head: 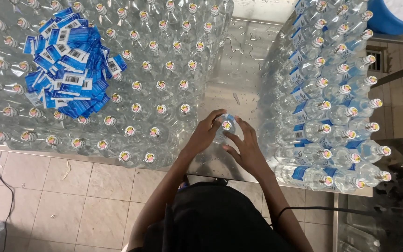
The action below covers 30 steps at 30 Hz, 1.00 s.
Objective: The person stands at a stainless steel table and applies blue and white labels to clear plastic water bottles. They pick up a label, wrap it around the bottle, and smooth it down before placing the bottle back in a row with others.
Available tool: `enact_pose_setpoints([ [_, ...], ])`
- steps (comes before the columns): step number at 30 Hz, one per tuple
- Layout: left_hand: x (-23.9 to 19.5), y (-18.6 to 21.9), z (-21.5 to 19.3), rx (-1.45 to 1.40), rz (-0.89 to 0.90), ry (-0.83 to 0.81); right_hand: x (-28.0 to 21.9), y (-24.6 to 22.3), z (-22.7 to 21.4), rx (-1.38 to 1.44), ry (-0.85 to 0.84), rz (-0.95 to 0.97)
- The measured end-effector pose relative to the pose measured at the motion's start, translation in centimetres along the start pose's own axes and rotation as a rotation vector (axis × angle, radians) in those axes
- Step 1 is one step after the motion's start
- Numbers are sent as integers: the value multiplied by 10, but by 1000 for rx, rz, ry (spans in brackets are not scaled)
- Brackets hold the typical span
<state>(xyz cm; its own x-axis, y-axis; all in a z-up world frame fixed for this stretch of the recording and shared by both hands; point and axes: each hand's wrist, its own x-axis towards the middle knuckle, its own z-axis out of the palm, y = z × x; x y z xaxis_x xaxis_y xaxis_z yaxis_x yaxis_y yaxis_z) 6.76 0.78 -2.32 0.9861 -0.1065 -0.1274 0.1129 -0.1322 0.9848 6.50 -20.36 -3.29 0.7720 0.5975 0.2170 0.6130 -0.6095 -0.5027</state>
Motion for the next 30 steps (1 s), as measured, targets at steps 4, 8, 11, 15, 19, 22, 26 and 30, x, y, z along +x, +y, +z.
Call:
enact_pose_setpoints([
  [4,-8,-10,1,-84,-12,25,-11,8,13,33,97,16],
  [8,-3,-31,8,-106,5,27,-14,13,24,160,181,55],
  [11,-5,-29,13,-127,18,51,-13,16,30,224,250,84],
  [15,-10,-31,19,-130,23,97,-11,16,37,317,345,89],
  [19,-9,-46,23,-183,69,127,-12,22,46,380,379,81],
  [22,-10,-49,25,-206,81,152,-12,18,44,428,408,99],
  [26,-10,-44,27,-230,85,170,-11,15,45,443,403,124],
  [30,-9,-57,29,-281,131,181,-14,17,54,493,398,185],
])
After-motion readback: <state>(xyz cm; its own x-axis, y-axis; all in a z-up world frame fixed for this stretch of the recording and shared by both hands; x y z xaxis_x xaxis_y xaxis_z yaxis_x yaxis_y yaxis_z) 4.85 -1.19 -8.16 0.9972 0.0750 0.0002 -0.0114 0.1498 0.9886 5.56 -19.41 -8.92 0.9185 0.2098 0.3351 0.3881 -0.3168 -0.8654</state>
